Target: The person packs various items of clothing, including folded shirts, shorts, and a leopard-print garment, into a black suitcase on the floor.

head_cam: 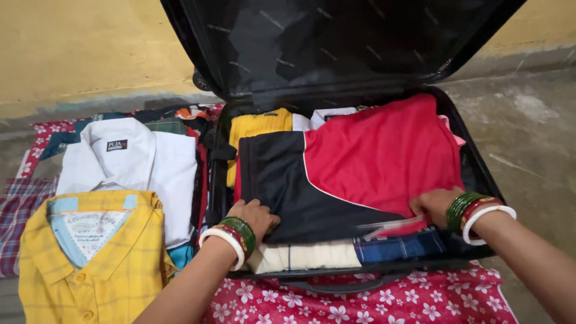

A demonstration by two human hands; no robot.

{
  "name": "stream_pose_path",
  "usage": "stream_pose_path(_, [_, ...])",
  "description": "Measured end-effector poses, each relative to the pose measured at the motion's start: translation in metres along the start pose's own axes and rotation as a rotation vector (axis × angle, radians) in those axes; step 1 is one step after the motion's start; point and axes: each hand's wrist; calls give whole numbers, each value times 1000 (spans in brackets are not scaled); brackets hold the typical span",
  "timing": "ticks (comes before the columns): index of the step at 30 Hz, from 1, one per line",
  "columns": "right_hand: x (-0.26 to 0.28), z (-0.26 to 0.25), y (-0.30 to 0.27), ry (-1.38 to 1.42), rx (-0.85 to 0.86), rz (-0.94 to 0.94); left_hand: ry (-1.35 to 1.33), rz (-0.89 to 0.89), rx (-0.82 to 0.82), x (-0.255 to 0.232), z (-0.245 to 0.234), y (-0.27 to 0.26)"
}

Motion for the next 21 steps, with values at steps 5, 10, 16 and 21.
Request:
stream_pose_path(5, [32, -43, -36, -29, 85, 256, -321, -21, 261, 13, -39, -19])
stream_pose_path(10, [100, -60, -47, 126, -941, 47, -320, -116, -727, -8, -36, 14])
stream_pose_path(16, [189, -50, -5, 293, -1081, -128, -293, -240, -931, -34, -10, 65])
stream_pose_path(21, [195, -32, 24, 365, -985, -31, -311, -439, -803, -23, 20, 71])
Point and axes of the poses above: each hand's wrist, its own y-axis towards the middle knuckle, its own z-axis out of the palm, x = y × z, and after that the axes turned 10 degrees about x, right-handed
